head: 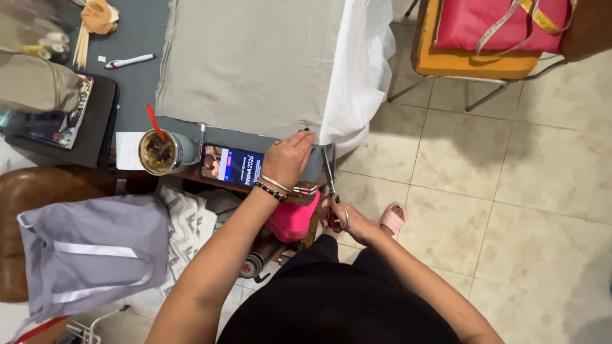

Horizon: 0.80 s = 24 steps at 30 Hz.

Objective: Aligning a white fabric pattern over grey fabric and cutting it with scissors on a work table.

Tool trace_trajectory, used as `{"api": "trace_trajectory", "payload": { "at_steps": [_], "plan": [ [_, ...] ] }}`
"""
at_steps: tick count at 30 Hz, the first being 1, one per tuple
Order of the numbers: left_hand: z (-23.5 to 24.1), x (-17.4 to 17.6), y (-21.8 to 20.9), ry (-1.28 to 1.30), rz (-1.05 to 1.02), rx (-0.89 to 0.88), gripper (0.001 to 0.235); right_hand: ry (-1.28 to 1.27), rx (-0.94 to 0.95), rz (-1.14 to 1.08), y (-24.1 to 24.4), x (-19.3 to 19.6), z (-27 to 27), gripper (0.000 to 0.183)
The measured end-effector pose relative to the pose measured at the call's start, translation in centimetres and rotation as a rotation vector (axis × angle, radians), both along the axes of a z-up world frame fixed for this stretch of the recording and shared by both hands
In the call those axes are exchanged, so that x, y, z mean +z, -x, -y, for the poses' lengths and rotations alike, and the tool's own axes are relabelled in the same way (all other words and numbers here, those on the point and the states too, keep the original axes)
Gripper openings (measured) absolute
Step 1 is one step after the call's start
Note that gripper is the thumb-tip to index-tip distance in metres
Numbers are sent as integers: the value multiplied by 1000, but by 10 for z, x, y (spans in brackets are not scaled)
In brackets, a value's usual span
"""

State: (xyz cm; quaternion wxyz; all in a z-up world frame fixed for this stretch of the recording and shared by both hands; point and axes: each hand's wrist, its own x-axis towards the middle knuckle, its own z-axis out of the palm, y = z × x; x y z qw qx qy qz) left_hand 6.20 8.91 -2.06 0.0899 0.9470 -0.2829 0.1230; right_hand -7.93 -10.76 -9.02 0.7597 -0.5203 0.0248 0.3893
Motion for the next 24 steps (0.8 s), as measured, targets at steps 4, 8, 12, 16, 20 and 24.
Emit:
{"api": "trace_trajectory", "payload": {
  "at_steps": [4,8,12,16,20,24],
  "plan": [
    [-1,-11,-4,14,57,-18,21,-52,-117,48,-1,-5,-14,69],
    [6,6,-5,33,97,-39,16,-44,-166,64,-6,22,-22,69],
    [7,-23,-5,66,188,3,13,17,-108,92,-1,20,-17,68],
    [13,-32,-9,108,271,2,7,139,-63,132,7,4,2,67],
    [16,-18,-10,130,334,-34,5,210,-40,185,19,6,17,68],
    [17,-25,-11,111,348,-27,5,350,-70,252,26,29,28,61]
  ]
}}
